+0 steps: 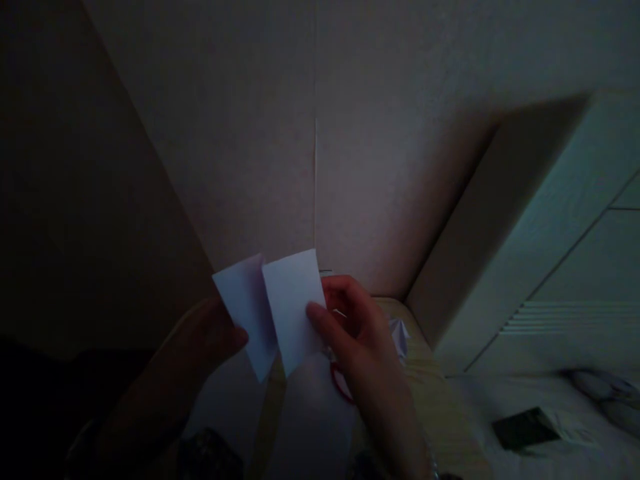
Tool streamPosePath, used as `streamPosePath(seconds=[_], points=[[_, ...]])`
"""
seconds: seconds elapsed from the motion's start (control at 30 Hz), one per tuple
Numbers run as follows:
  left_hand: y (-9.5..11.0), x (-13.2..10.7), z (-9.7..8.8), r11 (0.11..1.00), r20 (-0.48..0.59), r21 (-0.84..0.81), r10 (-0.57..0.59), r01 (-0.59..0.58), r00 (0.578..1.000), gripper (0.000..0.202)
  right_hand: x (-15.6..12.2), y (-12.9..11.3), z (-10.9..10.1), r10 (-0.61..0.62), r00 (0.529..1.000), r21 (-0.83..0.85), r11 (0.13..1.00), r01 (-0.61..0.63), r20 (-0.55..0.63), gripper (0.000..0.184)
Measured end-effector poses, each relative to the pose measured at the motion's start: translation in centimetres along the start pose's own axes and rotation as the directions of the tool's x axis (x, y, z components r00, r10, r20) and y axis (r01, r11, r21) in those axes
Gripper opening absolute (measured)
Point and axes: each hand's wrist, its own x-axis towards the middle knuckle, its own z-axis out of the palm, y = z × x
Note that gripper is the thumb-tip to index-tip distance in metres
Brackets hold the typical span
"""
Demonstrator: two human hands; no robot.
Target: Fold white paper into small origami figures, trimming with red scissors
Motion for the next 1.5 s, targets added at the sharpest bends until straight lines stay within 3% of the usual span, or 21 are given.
streamPosePath(seconds=[0.23, 0.4, 0.5, 0.67, 0.83, 0.97, 1.2, 1.5], points=[[0.5, -0.5, -0.1, 0.991, -0.138, -0.133, -0.046, 0.027, 0.989, 0.029, 0.1, 0.3, -0.9, -0.001, 0.992, -0.025, 1.0, -0.002, -0.126, 0.011], [0.2, -0.6, -0.9, 0.985, -0.078, -0.14, -0.108, 0.096, 0.991, 0.028, 0.4, 1.1, -1.4, 0.007, 0.986, -0.025, 1.0, -0.011, -0.165, 0.015], [0.1, -0.6, -1.0, 0.975, -0.102, -0.186, -0.139, 0.119, 0.985, 0.028, 0.6, 1.3, -1.6, 0.002, 0.985, -0.012, 1.0, -0.004, -0.174, 0.016], [-0.4, 0.3, -1.4, 0.999, -0.222, -0.043, -0.022, 0.012, 0.975, 0.039, 0.9, 1.2, -2.0, 0.013, 0.976, -0.009, 1.0, -0.016, -0.219, 0.014], [-1.1, 1.3, -1.9, 0.999, -0.358, 0.036, 0.018, -0.005, 0.934, 0.047, 1.0, 1.1, -2.3, 0.005, 0.97, 0.011, 1.0, -0.002, -0.242, 0.016], [-0.8, 1.2, -1.6, 0.998, -0.405, 0.024, 0.061, -0.057, 0.912, 0.047, 1.1, 1.0, -2.3, 0.003, 0.971, -0.008, 1.0, -0.005, -0.239, 0.016], [0.2, 0.6, -1.0, 0.993, -0.376, -0.121, -0.059, 0.015, 0.925, 0.042, 1.9, 1.5, -3.3, 0.05, 0.989, 0.018, 0.999, -0.048, -0.136, 0.029], [0.1, 0.7, -1.5, 0.978, -0.343, -0.209, -0.083, 0.011, 0.936, 0.046, 1.9, 1.5, -3.8, -0.006, 0.987, -0.052, 0.999, -0.002, -0.158, 0.027]])
